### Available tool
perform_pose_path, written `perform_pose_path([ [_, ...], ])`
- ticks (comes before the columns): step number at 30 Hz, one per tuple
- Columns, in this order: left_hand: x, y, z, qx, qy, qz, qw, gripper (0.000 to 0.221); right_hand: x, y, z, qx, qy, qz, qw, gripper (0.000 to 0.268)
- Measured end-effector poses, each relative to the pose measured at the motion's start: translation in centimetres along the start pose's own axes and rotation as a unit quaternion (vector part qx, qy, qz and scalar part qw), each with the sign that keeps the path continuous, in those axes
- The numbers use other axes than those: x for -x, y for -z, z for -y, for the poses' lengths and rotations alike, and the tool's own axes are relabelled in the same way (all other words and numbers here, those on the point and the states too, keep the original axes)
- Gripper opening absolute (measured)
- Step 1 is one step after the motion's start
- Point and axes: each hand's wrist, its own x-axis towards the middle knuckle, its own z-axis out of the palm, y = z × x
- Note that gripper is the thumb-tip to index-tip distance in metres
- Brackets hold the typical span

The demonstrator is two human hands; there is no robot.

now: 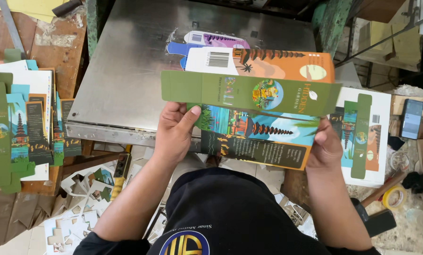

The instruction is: The person places a printed sheet onto a machine platform, aligns it, and then folds and inspects multiple cardboard packaging sleeves.

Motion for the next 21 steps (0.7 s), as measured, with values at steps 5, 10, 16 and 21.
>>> perform_pose_path([
  [5,1.4,-3.2,-2.4,-0.035,-0.009,-0.008,0.999,0.034,1.1,8.4,-1.4,-0.022,-0.013,0.000,1.000,0.074],
  [10,2.1,-2.7,-2.6,-0.177,-0.119,-0.096,0.972,0.065,0.9,5.4,-0.9,0.030,0.002,0.006,1.000,0.074],
  [16,2.4,-5.6,-7.8,-0.487,-0.411,0.026,0.770,0.076,1.9,2.5,-0.7,0.113,-0.021,-0.044,0.992,0.050],
  [21,2.8,-8.0,-8.9,-0.694,-0.265,0.236,0.626,0.106,2.7,1.2,-0.3,0.119,-0.067,-0.019,0.990,0.051],
])
